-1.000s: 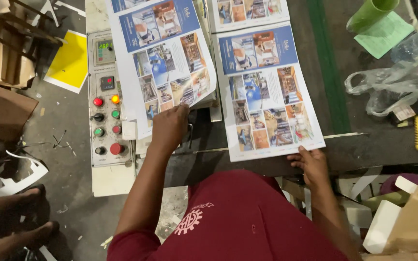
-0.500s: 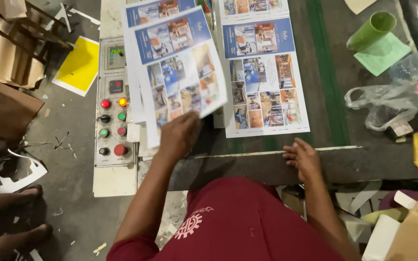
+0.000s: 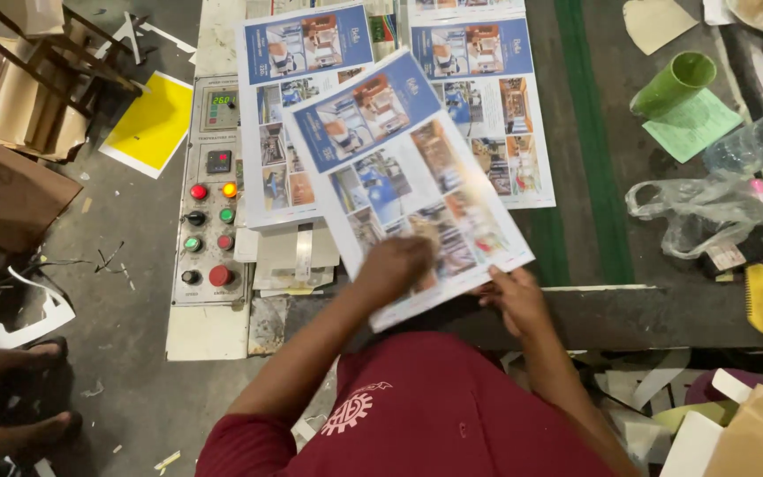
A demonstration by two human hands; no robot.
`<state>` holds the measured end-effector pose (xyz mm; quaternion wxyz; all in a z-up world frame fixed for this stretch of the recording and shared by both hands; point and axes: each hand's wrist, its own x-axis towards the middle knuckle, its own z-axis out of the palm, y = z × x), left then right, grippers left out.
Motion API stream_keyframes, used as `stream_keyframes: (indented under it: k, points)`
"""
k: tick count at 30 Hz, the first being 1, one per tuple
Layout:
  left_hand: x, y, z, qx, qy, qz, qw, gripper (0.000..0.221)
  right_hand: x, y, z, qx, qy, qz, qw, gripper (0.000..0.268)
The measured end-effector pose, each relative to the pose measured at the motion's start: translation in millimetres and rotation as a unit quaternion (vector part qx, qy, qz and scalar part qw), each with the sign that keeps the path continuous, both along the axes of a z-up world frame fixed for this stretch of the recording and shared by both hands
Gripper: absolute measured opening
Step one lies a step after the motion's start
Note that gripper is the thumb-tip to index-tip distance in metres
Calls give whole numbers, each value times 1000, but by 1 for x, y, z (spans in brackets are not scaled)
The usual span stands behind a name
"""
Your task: The recorder is checking printed sheets at a print shop station, flipping through a stack and comparing with a reference.
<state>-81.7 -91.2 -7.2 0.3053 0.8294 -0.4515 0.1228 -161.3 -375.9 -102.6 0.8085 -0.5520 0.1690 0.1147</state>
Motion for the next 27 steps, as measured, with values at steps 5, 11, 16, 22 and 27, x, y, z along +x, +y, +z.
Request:
stream_keyframes:
  k: [5, 11, 16, 22, 27]
  points:
    - [62, 66, -16, 153, 33, 214, 964, 32, -26, -45, -9, -20, 11, -104, 994, 22]
    - [95, 98, -4, 256, 26, 221, 941, 78, -61, -96, -33, -34, 29, -160, 986, 20]
    - [111, 106, 19, 348, 148, 232, 896, 46, -82, -111, -28, -46, 56, -180, 981, 21]
    - [115, 118, 20, 305, 49, 217, 926, 50, -101, -116, -37, -46, 64, -184, 980, 24]
    - [117, 124, 17, 265, 9, 191, 945, 52, -105, -109, -34, -36, 51, -186, 981, 25]
